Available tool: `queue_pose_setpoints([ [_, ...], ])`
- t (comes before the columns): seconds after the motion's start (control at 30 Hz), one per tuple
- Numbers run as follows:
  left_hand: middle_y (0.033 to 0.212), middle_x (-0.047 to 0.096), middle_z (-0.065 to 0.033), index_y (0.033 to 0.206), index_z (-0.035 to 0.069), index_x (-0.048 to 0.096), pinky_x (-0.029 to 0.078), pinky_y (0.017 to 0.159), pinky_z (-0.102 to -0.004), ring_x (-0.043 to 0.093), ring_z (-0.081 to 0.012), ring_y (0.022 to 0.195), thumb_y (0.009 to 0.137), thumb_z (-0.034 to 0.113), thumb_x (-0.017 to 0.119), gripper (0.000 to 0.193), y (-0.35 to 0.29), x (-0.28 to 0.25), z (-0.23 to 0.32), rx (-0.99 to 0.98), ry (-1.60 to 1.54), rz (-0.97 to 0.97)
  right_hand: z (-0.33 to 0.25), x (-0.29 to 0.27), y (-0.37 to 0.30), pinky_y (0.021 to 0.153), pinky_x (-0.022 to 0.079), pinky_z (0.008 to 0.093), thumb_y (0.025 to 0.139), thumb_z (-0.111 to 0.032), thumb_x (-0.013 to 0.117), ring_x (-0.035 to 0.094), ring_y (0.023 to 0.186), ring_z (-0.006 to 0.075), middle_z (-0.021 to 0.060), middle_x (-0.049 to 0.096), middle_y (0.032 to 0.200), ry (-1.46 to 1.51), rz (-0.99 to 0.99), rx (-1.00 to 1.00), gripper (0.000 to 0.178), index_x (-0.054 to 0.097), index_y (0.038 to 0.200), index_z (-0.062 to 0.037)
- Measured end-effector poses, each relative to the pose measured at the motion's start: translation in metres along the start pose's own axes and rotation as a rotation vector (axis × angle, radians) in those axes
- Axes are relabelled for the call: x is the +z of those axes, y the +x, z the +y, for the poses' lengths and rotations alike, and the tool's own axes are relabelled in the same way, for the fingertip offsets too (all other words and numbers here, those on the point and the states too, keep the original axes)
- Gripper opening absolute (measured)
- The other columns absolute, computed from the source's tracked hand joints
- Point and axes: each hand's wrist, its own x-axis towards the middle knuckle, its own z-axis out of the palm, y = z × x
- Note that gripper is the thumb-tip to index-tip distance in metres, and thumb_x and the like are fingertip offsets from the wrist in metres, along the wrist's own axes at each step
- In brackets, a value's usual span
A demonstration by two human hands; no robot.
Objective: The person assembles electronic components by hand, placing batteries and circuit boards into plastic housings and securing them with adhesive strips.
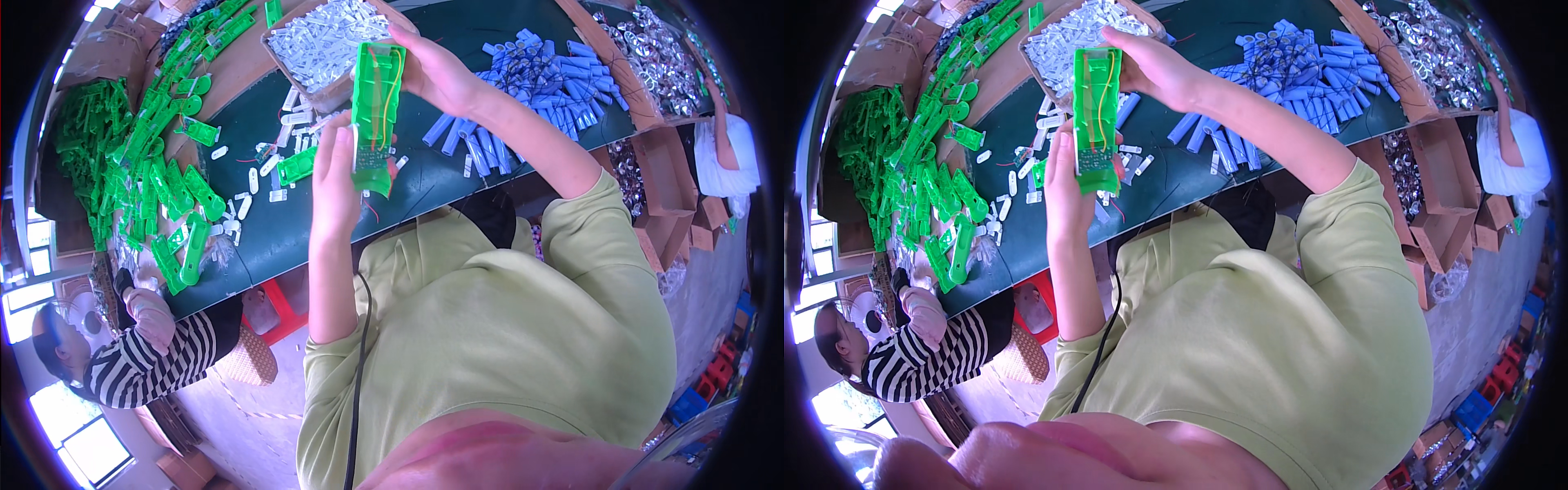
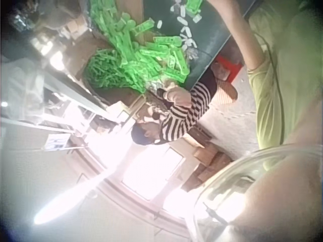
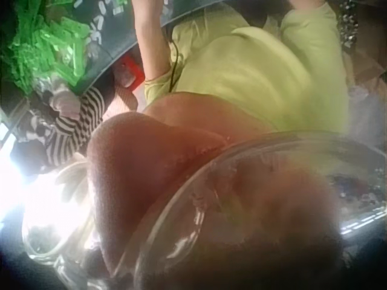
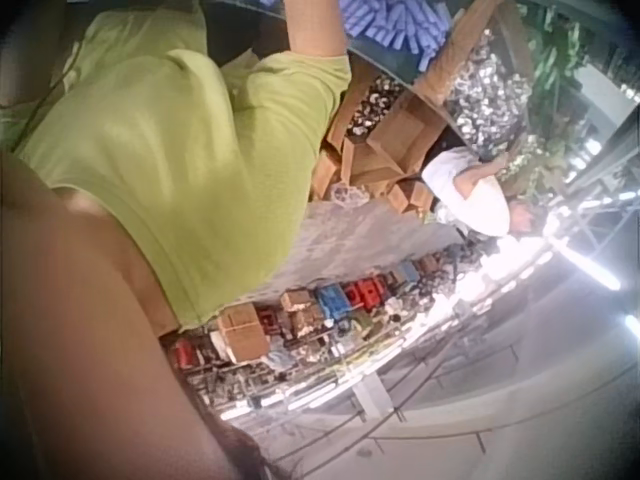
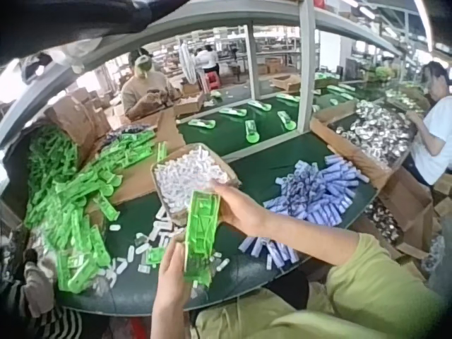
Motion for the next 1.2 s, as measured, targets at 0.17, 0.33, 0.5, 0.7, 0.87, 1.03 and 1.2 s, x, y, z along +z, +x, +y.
queue_pose_setpoints([
  [0.17, 0.095, 0.061, -0.0198, 0.129, -0.001, 0.038, 0.052, 0.059, -0.0320, 0.062, -0.0219, 0.068, 0.098, 0.040, 0.040, 0.051, 0.009, -0.012, -0.010, 0.033, -0.148, -0.056, -0.029, 0.009, -0.017, 0.092, 0.045, 0.0329, 0.093, -0.052, 0.044, 0.063, 0.098, 0.0210, 0.0124, 0.065, 0.101, 0.376, -0.138, 0.253, 0.055, 0.055, 0.112, -0.0011],
  [0.33, 0.098, 0.057, -0.0131, 0.136, 0.005, 0.034, 0.049, 0.054, -0.0305, 0.060, -0.0204, 0.070, 0.095, 0.046, 0.044, 0.058, 0.009, -0.009, -0.020, 0.075, -0.296, -0.070, -0.024, 0.003, -0.029, 0.068, 0.048, 0.0474, 0.091, -0.026, 0.055, 0.065, 0.078, 0.0329, 0.0151, 0.067, 0.080, 0.507, -0.013, 0.322, 0.027, 0.063, 0.091, 0.0000],
  [0.5, 0.101, 0.055, -0.0104, 0.135, 0.009, 0.036, 0.050, 0.061, -0.0324, 0.059, -0.0189, 0.073, 0.098, 0.041, 0.039, 0.049, 0.016, -0.011, -0.029, 0.133, -0.290, 0.023, 0.004, 0.026, -0.059, 0.082, 0.046, 0.0287, 0.089, -0.021, 0.062, 0.059, 0.085, 0.0138, 0.0027, 0.061, 0.088, -0.833, 0.104, -0.343, 0.020, 0.059, 0.098, -0.0030],
  [0.7, 0.107, 0.056, -0.0115, 0.135, 0.009, 0.036, 0.051, 0.067, -0.0340, 0.061, -0.0205, 0.078, 0.100, 0.041, 0.038, 0.048, 0.020, 0.006, -0.021, 0.176, -0.292, 0.183, 0.036, 0.037, -0.063, 0.071, 0.045, 0.0302, 0.081, -0.019, 0.064, 0.054, 0.072, 0.0141, 0.0036, 0.057, 0.077, -0.412, 0.137, -0.305, 0.020, 0.058, 0.084, -0.0013],
  [0.87, 0.107, 0.056, -0.0129, 0.140, 0.009, 0.031, 0.052, 0.067, -0.0327, 0.061, -0.0193, 0.079, 0.099, 0.042, 0.039, 0.054, 0.015, -0.004, -0.025, 0.246, -0.022, 0.173, 0.024, 0.003, -0.085, 0.078, 0.041, 0.0265, 0.088, -0.052, 0.052, 0.053, 0.084, 0.0120, 0.0032, 0.056, 0.093, -0.181, -0.331, -0.180, 0.054, 0.060, 0.103, -0.0012],
  [1.03, 0.118, 0.052, -0.0101, 0.138, -0.001, 0.035, 0.049, 0.070, -0.0274, 0.056, -0.0129, 0.086, 0.101, 0.029, 0.036, 0.047, 0.004, 0.008, -0.037, 0.360, 0.277, 0.114, 0.005, 0.017, -0.058, 0.055, 0.037, 0.0183, 0.088, -0.032, 0.062, 0.046, 0.064, 0.0017, -0.0045, 0.054, 0.073, -0.887, 0.155, -0.154, 0.033, 0.061, 0.098, -0.0007],
  [1.2, 0.118, 0.053, -0.0099, 0.137, 0.000, 0.036, 0.048, 0.078, -0.0279, 0.054, -0.0139, 0.099, 0.102, 0.027, 0.033, 0.044, -0.003, 0.011, -0.042, 0.211, 0.282, 0.115, 0.039, 0.013, -0.049, 0.053, 0.038, 0.0179, 0.089, -0.023, 0.062, 0.047, 0.061, 0.0003, -0.0045, 0.057, 0.070, -0.501, 0.271, -0.258, 0.023, 0.062, 0.091, -0.0003],
])
